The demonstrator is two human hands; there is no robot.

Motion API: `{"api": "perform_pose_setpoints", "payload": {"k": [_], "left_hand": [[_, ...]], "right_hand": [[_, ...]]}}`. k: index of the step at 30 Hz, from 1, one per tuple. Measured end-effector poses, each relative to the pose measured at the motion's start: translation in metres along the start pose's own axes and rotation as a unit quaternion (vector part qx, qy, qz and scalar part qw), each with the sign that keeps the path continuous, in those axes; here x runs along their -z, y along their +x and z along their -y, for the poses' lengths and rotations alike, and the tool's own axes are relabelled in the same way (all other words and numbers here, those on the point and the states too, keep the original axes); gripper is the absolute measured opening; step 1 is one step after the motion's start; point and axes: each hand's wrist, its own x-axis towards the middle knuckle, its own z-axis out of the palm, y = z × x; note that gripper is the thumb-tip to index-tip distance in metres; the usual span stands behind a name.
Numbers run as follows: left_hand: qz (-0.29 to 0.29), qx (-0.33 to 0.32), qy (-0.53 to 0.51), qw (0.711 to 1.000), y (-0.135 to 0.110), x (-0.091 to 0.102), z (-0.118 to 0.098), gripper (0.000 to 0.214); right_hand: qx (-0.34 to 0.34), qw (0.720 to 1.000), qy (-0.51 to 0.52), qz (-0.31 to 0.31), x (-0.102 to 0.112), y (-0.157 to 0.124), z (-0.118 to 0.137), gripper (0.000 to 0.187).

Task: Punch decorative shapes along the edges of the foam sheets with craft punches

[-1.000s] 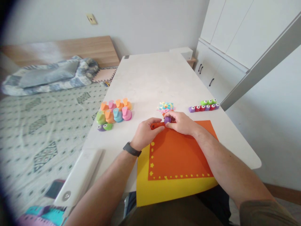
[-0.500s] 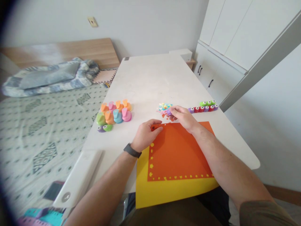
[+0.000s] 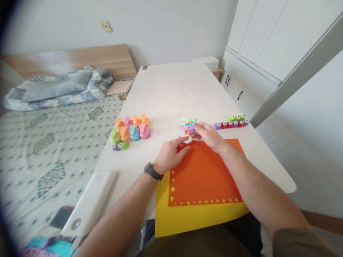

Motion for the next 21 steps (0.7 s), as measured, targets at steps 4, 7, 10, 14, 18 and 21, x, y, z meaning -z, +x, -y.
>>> {"api": "perform_pose_setpoints", "payload": {"k": [4,7,10,14,18,21], "left_hand": [[0.004,-0.020,0.025,0.999,0.0010,-0.0030,0.0027,0.043],[0.007,-0.028,0.036,0.999,0.0020,-0.0037,0.0037,0.042],[0.012,-0.029,0.043,0.999,0.0026,-0.0036,0.0033,0.042],[0.010,-0.023,0.040,0.999,0.0024,-0.0038,0.0028,0.048],[0.002,-0.022,0.022,1.000,0.0019,-0.0043,0.0039,0.057],[0.001,-0.025,0.020,0.999,0.0018,-0.0048,0.0047,0.054]], "right_hand": [[-0.001,1.000,-0.005,0.003,-0.0007,-0.0013,0.0008,0.045],[-0.002,1.000,-0.011,0.008,-0.0019,-0.0025,0.0020,0.044],[-0.004,1.000,-0.013,0.014,-0.0027,-0.0031,0.0025,0.044],[0.002,1.000,-0.021,0.015,-0.0026,-0.0032,0.0028,0.045],[0.005,1.000,-0.021,0.016,-0.0025,-0.0032,0.0031,0.045],[0.007,1.000,-0.017,0.013,-0.0033,-0.0035,0.0036,0.045]]}}
